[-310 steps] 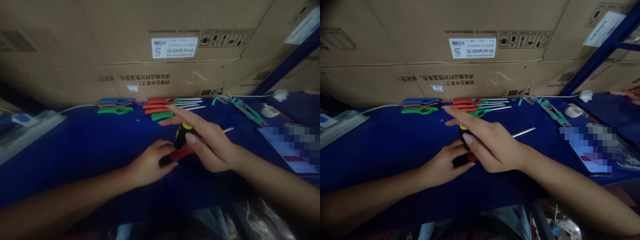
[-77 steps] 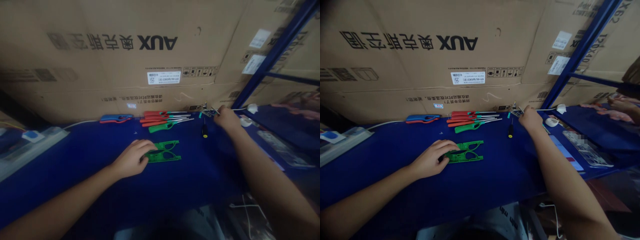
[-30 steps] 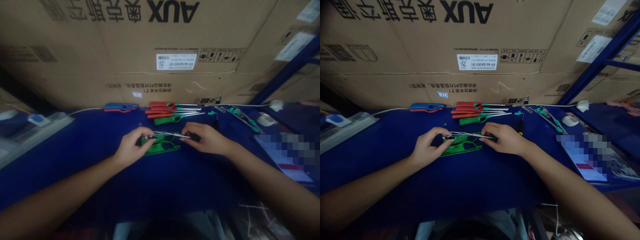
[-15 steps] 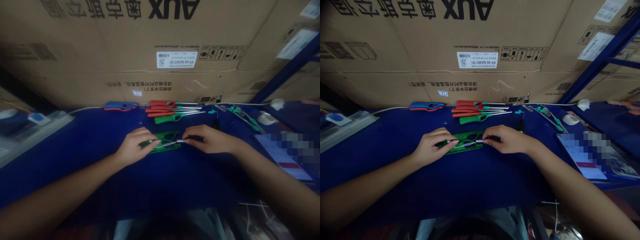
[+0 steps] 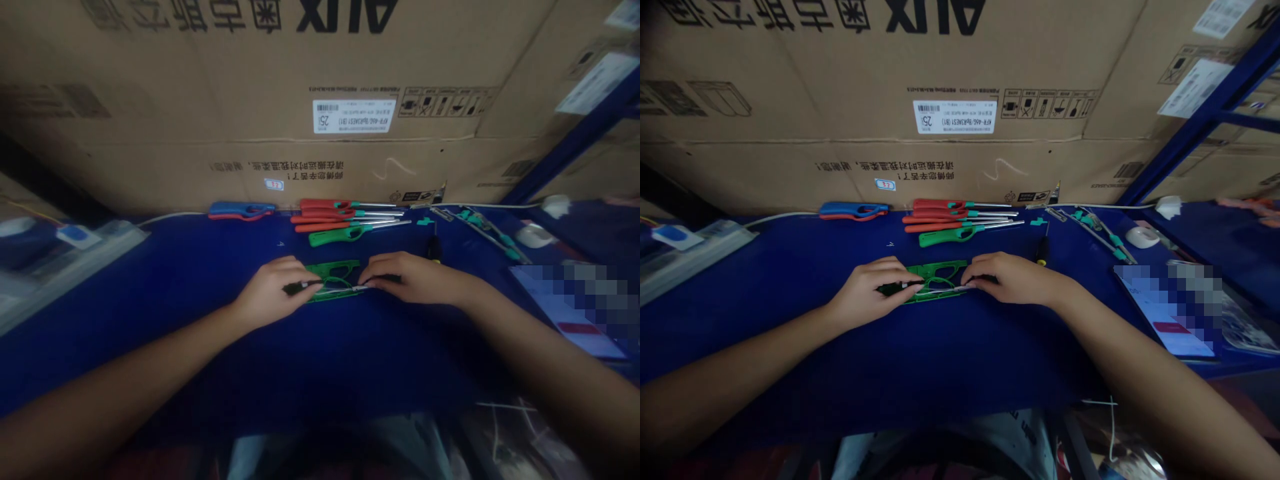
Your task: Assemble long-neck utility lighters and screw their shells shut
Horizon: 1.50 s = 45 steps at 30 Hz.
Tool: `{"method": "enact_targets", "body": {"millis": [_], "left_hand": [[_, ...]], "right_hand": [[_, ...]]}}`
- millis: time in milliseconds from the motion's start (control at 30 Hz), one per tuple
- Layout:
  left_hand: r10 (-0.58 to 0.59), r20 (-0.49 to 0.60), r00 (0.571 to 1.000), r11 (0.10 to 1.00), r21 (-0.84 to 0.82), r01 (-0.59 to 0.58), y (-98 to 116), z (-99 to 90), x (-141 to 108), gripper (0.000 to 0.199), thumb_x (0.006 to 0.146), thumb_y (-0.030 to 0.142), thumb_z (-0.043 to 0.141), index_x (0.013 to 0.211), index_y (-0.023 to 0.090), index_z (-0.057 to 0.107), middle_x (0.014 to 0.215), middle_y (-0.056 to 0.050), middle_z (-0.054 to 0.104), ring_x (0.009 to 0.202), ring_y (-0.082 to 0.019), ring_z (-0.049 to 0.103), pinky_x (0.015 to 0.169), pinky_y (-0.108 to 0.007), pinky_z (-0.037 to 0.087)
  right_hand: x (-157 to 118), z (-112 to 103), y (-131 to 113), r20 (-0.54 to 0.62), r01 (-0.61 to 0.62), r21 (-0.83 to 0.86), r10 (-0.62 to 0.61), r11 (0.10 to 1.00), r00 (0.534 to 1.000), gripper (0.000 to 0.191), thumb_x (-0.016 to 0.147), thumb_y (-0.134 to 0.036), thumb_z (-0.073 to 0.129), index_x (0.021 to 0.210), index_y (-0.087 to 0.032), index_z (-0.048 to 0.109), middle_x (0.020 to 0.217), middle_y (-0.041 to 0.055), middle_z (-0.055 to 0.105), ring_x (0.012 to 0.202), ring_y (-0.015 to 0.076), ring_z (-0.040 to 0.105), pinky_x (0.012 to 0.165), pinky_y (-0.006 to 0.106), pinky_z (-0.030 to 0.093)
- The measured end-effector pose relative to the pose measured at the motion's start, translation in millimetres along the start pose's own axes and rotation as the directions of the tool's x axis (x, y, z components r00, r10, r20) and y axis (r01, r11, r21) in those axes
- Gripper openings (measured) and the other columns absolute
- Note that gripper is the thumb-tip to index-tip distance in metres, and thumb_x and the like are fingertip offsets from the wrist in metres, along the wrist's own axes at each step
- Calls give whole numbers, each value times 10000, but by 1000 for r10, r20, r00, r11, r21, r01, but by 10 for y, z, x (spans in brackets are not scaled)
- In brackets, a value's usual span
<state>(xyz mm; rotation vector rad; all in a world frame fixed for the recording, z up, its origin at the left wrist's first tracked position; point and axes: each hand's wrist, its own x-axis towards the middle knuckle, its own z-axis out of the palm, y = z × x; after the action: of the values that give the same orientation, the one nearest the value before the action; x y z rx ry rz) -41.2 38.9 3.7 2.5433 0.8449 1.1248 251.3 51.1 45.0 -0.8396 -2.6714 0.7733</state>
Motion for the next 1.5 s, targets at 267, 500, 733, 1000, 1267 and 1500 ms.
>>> {"method": "enact_targets", "body": {"millis": [267, 500, 733, 1000, 1267, 1500], "left_hand": [[-21, 35, 999, 1000, 11, 21, -22, 2, -10, 115, 898, 260, 688, 964, 210, 769, 809, -40, 732, 749, -159, 668, 689, -276, 549], [-21, 47, 999, 1000, 21, 20, -32, 8, -14, 113, 893, 249, 697, 973, 207, 765, 782, -29, 715, 740, -154, 651, 681, -271, 537], [-23, 61, 998, 1000, 21, 22, -26, 9, -7, 120, 901, 259, 693, 982, 203, 761, 788, -30, 707, 746, -157, 643, 684, -278, 530], [-22, 64, 998, 1000, 9, 22, -26, 19, -6, 102, 887, 241, 714, 953, 178, 763, 766, -26, 699, 726, -150, 627, 674, -262, 507], [-23, 60, 998, 1000, 3, 23, -16, 18, 6, 102, 885, 243, 722, 938, 167, 766, 744, -24, 687, 709, -144, 615, 663, -258, 497], [-25, 80, 996, 1000, 6, 25, -18, 24, 13, 111, 883, 257, 730, 929, 163, 766, 741, -25, 688, 708, -143, 611, 655, -257, 491]], "right_hand": [[-17, -10, -22, -15, 63, -247, -69, 967, 998, 263, 984, -165, 510, 1073, -215, 752, 850, 55, 679, 835, 179, 595, 741, 297, 454], [-32, -5, -140, -13, 45, -495, -60, 868, 998, 310, 960, -148, 497, 1176, -197, 715, 914, 80, 681, 882, 220, 605, 803, 362, 455], [-27, 11, -171, 14, 48, -382, -46, 923, 999, 135, 933, -206, 605, 1029, -190, 698, 925, 60, 697, 867, 202, 643, 774, 327, 474], [-53, 45, -258, 87, 73, -512, -33, 856, 996, 227, 987, -153, 492, 961, -163, 716, 853, 58, 664, 830, 182, 610, 719, 300, 423], [-29, 155, -303, 136, 122, -673, -40, 729, 990, 209, 958, -91, 504, 931, -130, 708, 853, 71, 661, 813, 199, 581, 688, 328, 379], [-22, 114, -377, 126, -1, -669, 115, 743, 985, 216, 916, -48, 525, 891, -156, 710, 835, 48, 669, 779, 188, 609, 620, 326, 312]]}}
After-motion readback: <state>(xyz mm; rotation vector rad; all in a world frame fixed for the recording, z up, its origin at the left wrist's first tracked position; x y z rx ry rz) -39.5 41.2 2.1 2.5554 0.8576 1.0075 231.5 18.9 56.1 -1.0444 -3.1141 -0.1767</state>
